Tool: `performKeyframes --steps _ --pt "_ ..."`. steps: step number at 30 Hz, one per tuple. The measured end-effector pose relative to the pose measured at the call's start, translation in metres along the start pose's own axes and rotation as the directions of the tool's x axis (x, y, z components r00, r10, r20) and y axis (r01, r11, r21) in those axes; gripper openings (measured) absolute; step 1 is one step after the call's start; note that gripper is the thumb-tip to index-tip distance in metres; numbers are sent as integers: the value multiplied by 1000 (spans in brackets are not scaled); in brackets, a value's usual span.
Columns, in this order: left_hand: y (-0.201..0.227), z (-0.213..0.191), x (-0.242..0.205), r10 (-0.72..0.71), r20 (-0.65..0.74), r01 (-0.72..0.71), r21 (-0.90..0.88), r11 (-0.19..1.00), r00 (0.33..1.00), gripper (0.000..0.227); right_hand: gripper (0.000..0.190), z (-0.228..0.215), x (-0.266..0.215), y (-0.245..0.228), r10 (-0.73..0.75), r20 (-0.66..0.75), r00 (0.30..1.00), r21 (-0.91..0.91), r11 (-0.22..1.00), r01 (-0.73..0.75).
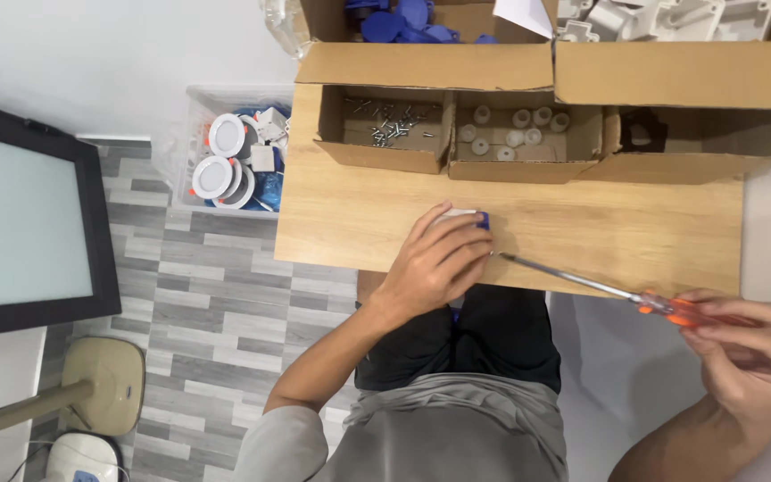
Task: The person uses a screwdriver to tighten screws on a white plastic electrical component with a blue cover. They then disassemble the component, inspect the blue cover, and reassemble it with the white housing before placing it into a nearby container.
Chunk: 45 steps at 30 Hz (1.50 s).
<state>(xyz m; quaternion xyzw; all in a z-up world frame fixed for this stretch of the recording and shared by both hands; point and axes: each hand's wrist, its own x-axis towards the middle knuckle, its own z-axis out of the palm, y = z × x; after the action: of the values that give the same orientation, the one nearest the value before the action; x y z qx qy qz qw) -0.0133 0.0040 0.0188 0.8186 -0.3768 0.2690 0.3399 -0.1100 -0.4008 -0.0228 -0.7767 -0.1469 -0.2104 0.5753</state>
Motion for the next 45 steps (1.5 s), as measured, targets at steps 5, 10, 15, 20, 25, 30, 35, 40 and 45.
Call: performKeyframes --steps 5,10,15,20,25,30,35,40,45 --pt "-38 -18 6 -36 -99 50 136 990 994 20 16 8 0 19 20 -125 992 19 1000 -17" --pt "-84 -58 42 -73 -205 116 207 971 976 16 14 22 21 14 35 -85 996 -87 995 -42" --pt "-89 -66 47 -63 -190 107 233 967 980 37 11 37 39 6 78 -39 996 -67 994 -80" --pt "-37 -45 40 10 190 -25 74 997 982 46 18 46 47 6 158 -21 987 -104 982 -159" --pt "-34 -11 23 -38 466 -101 269 958 884 97 18 56 60 2 138 56 989 -194 973 -125" --pt "-40 -6 25 -6 410 -64 157 986 912 59 23 65 62 5 143 73 987 -141 981 -132" --pt "-37 -15 34 -126 403 190 -123 974 906 60 20 70 65 -1 152 83 985 -199 971 -133" --pt "-39 -18 31 -121 398 209 -186 960 909 58 18 75 63 3 159 77 984 -217 966 -139" --pt "-39 -24 33 -100 430 200 -194 960 897 44 14 80 68 -5 108 94 990 -270 960 -79"
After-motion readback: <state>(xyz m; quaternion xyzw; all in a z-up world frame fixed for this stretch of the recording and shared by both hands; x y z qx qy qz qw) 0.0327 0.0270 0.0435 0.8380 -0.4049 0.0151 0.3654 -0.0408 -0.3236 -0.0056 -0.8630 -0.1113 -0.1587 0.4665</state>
